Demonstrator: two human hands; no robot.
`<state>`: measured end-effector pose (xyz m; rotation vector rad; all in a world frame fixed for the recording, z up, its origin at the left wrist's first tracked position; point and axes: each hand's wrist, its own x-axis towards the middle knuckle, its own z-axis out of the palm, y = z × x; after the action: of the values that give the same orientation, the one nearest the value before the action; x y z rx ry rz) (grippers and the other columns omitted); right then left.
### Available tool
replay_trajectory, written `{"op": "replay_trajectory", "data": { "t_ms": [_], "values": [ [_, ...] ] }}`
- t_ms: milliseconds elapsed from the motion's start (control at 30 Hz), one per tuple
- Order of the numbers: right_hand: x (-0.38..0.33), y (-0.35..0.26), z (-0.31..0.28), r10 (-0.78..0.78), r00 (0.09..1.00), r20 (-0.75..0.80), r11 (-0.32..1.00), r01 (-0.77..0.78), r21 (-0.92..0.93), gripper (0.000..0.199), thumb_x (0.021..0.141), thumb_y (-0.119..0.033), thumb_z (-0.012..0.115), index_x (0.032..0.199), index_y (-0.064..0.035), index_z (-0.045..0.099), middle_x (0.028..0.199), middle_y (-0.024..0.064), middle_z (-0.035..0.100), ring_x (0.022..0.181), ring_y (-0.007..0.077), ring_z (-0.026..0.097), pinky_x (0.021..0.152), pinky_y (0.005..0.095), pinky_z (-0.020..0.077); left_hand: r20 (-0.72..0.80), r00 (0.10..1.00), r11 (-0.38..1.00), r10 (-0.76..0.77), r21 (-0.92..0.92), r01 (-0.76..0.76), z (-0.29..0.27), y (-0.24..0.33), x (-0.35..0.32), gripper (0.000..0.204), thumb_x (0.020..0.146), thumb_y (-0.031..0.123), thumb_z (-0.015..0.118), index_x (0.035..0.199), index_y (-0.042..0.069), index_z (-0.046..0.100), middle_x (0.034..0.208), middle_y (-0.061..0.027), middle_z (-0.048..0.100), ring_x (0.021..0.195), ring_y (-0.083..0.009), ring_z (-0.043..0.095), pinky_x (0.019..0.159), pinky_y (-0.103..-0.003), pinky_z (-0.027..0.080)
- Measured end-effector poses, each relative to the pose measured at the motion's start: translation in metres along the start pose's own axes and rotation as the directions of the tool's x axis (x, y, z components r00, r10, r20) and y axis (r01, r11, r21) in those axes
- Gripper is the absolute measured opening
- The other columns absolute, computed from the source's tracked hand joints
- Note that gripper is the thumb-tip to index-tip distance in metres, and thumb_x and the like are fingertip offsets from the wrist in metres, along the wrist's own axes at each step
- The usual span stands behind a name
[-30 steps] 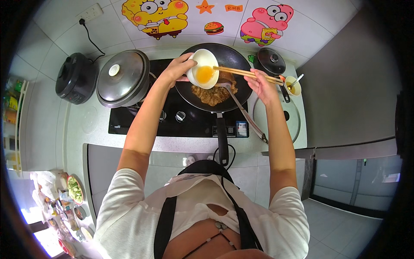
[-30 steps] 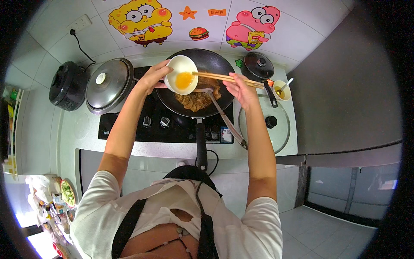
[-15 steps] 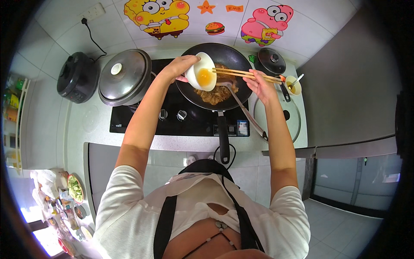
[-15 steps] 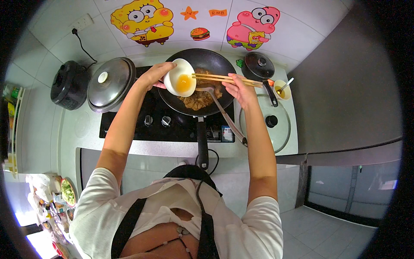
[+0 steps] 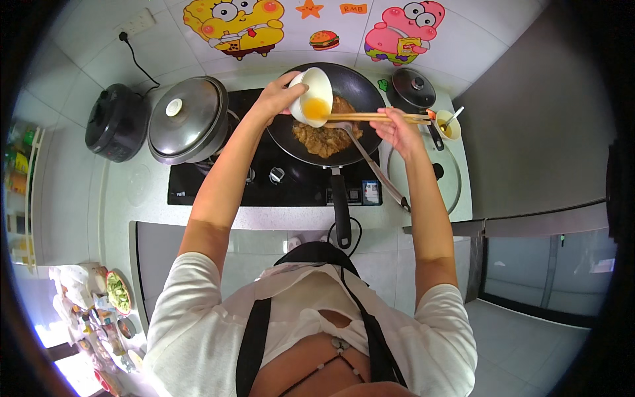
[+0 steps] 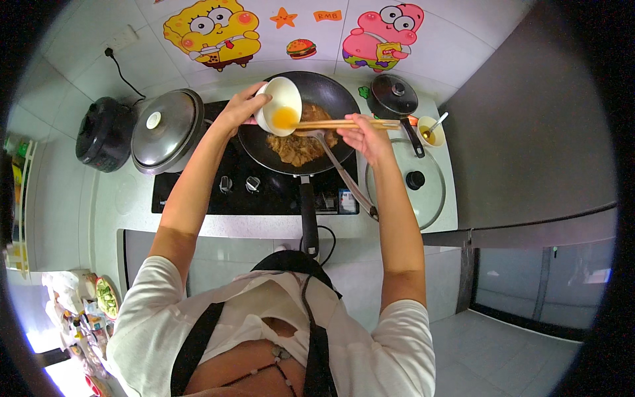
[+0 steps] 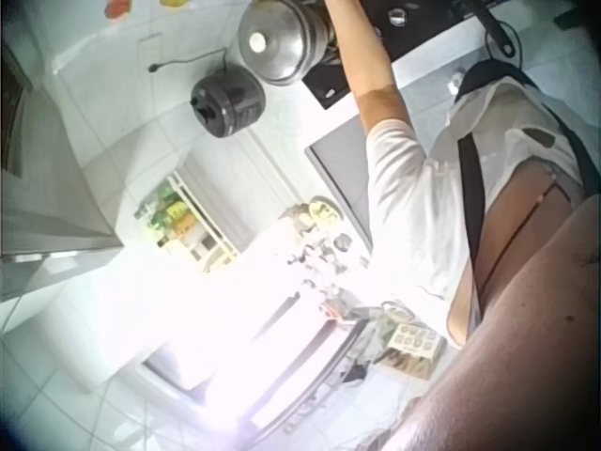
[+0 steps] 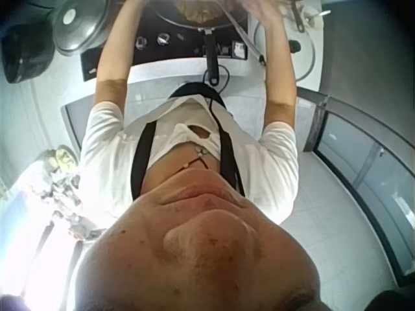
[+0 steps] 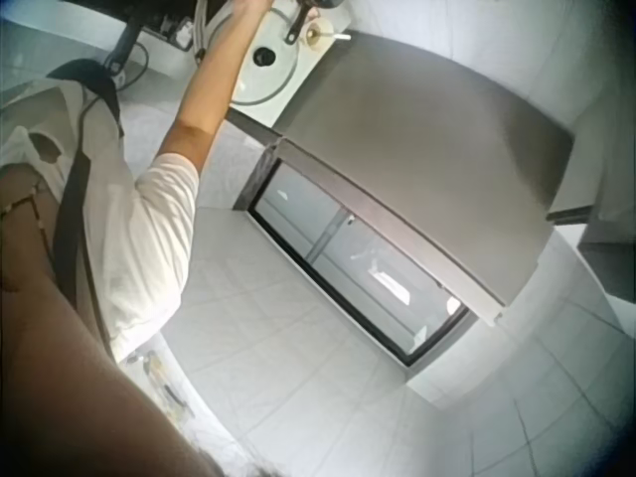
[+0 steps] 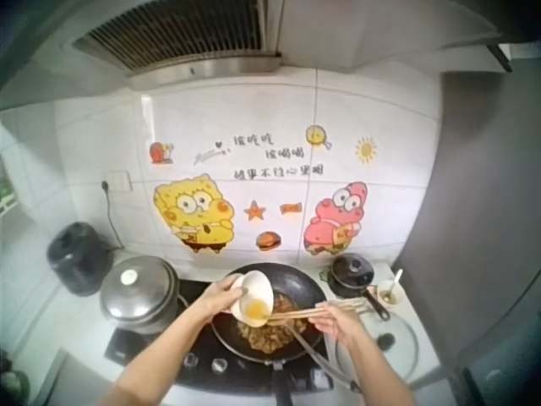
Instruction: The person puts cooked meat from a bowl into a frying pan, adds seasoning and liquid from other bowls, and stirs the mixture with a spatula.
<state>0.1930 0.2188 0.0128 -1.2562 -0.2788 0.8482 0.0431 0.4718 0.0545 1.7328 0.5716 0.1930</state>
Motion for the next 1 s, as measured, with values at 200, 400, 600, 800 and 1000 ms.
{"op": "replay_trajectory", "data": {
  "t_ms": [200, 400, 600, 800, 1000],
  "values": [
    [-0.012, -0.015, -0.008, -0.144, 0.969, -0.203, 0.989, 0.149, 0.011, 0.024, 0.084, -0.023, 0.055, 0.098, -0.0034, 0.055, 0.093, 0.0114, 0.062, 0.080, 0.0189, 0.064, 0.063, 0.0245, 0.0524, -0.099, 0.977, 0.938, 0.188, 0.312, -0.149, 0.017, -0.009, 0.022, 0.067, 0.063, 0.041, 0.058, 0.121, 0.011, 0.047, 0.097, -0.0200, 0.060, 0.088, -0.0290, 0.059, 0.083, -0.033, 0.044],
    [-0.025, -0.020, -0.006, -0.181, 0.945, -0.272, 0.984, 0.171, -0.059, 0.024, 0.085, -0.022, 0.053, 0.098, -0.0024, 0.056, 0.094, 0.0113, 0.062, 0.080, 0.0184, 0.064, 0.063, 0.0231, 0.0521, -0.057, 0.947, 0.859, 0.315, 0.441, -0.259, 0.032, -0.012, 0.020, 0.066, 0.063, 0.042, 0.059, 0.123, 0.019, 0.046, 0.102, -0.0227, 0.052, 0.099, -0.0339, 0.050, 0.089, -0.038, 0.040],
    [-0.029, -0.020, -0.005, -0.201, 0.930, -0.309, 0.978, 0.172, -0.117, 0.024, 0.086, -0.023, 0.052, 0.099, -0.0026, 0.056, 0.094, 0.0110, 0.062, 0.081, 0.0181, 0.063, 0.063, 0.0232, 0.0517, -0.016, 0.887, 0.744, 0.461, 0.553, -0.377, 0.043, -0.005, 0.004, 0.064, 0.062, 0.037, 0.061, 0.121, 0.019, 0.047, 0.098, -0.0199, 0.052, 0.099, -0.0324, 0.048, 0.088, -0.038, 0.040],
    [-0.040, -0.026, 0.014, -0.271, 0.933, -0.235, 0.948, 0.217, -0.234, 0.024, 0.086, -0.022, 0.052, 0.100, -0.0026, 0.055, 0.095, 0.0114, 0.061, 0.083, 0.0188, 0.063, 0.066, 0.0243, 0.0513, -0.065, 0.856, 0.708, 0.514, 0.596, -0.380, 0.034, 0.000, -0.005, 0.062, 0.062, 0.031, 0.061, 0.121, 0.019, 0.048, 0.101, -0.0180, 0.051, 0.098, -0.0315, 0.049, 0.087, -0.037, 0.040],
    [-0.045, -0.024, 0.024, -0.400, 0.911, -0.099, 0.913, 0.386, -0.133, 0.024, 0.087, -0.020, 0.052, 0.101, -0.0008, 0.054, 0.097, 0.0120, 0.060, 0.084, 0.0210, 0.063, 0.066, 0.0258, 0.0515, -0.020, 0.849, 0.801, 0.527, 0.346, -0.489, 0.016, 0.004, -0.017, 0.062, 0.063, 0.023, 0.060, 0.123, 0.017, 0.047, 0.104, -0.0156, 0.048, 0.097, -0.0258, 0.050, 0.086, -0.034, 0.041]
  ]
}}
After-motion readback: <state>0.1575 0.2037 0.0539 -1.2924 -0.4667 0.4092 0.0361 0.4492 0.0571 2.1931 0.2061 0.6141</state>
